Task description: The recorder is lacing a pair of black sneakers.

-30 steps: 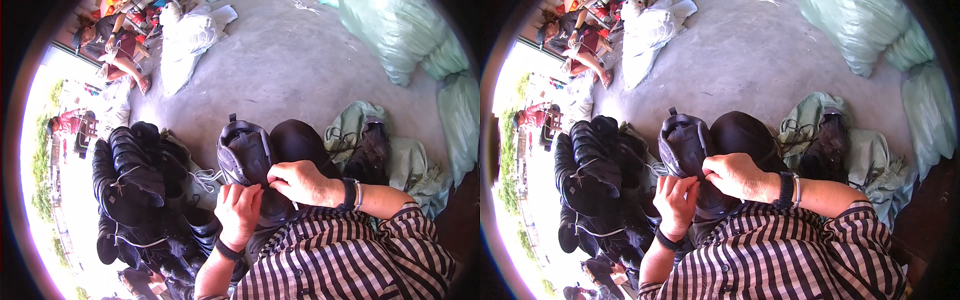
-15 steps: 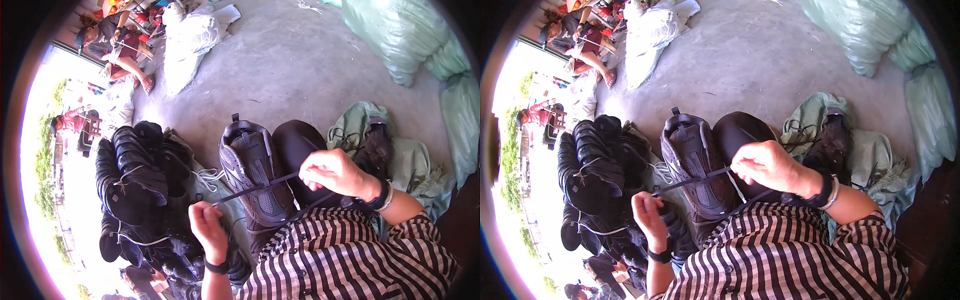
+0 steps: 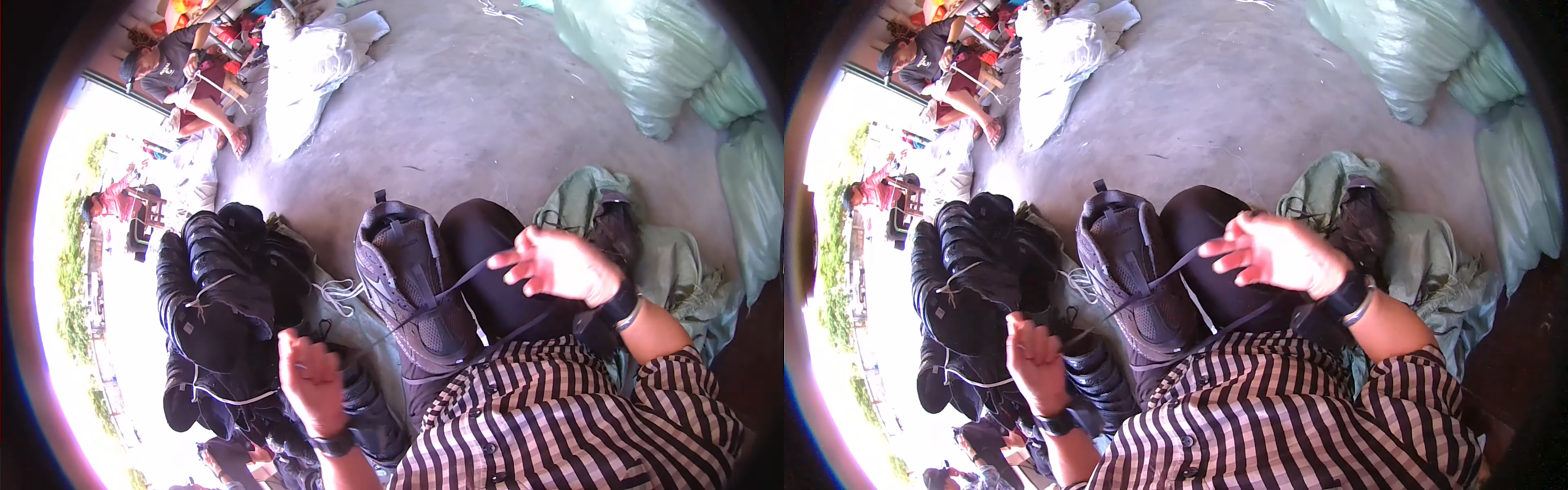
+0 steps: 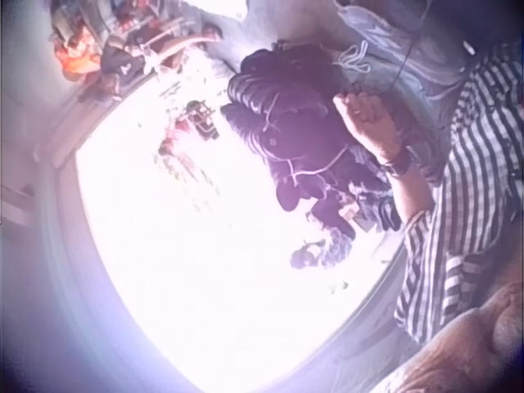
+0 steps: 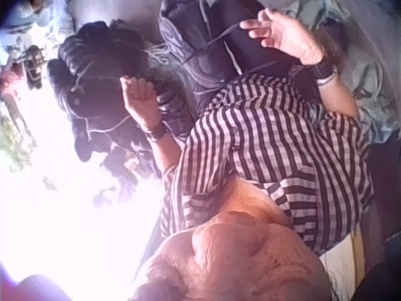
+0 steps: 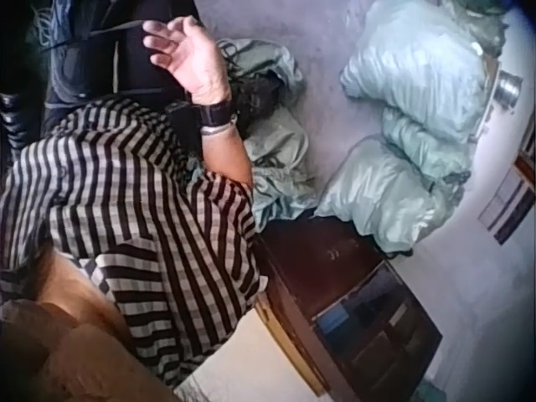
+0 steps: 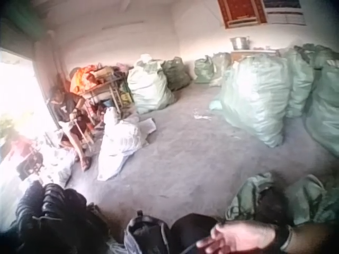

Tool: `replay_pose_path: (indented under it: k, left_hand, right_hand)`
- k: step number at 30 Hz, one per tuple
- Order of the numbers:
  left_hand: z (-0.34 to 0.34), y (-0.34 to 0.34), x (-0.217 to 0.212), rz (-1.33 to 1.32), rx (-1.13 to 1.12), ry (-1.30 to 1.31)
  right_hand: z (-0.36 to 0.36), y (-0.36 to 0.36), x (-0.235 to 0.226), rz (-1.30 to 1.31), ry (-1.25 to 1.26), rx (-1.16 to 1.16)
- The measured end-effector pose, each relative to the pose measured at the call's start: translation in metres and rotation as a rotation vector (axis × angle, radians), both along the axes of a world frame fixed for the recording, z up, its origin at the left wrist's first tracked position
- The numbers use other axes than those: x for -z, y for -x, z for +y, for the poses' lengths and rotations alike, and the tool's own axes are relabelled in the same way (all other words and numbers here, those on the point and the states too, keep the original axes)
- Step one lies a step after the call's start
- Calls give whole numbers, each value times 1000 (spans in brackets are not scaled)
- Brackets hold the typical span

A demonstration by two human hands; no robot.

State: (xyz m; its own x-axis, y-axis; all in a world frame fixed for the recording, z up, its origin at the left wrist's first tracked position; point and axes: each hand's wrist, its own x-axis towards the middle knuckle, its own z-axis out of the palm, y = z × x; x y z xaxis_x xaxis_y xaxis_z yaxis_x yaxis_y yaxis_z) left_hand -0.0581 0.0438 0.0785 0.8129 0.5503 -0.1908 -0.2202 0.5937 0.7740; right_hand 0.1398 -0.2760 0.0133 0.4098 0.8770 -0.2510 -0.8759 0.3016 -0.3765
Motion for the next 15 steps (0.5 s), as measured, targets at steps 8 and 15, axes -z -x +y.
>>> replay_pose_path:
  k: [8, 15]
  left_hand:
    - [250, 196, 61, 391, -713, -219]
    - [239, 203, 30, 513, -632, -236]
  right_hand:
    - [-232, -78, 91, 33, 379, 600]
    - [-554, -44, 236, -755, 1819, 1040]
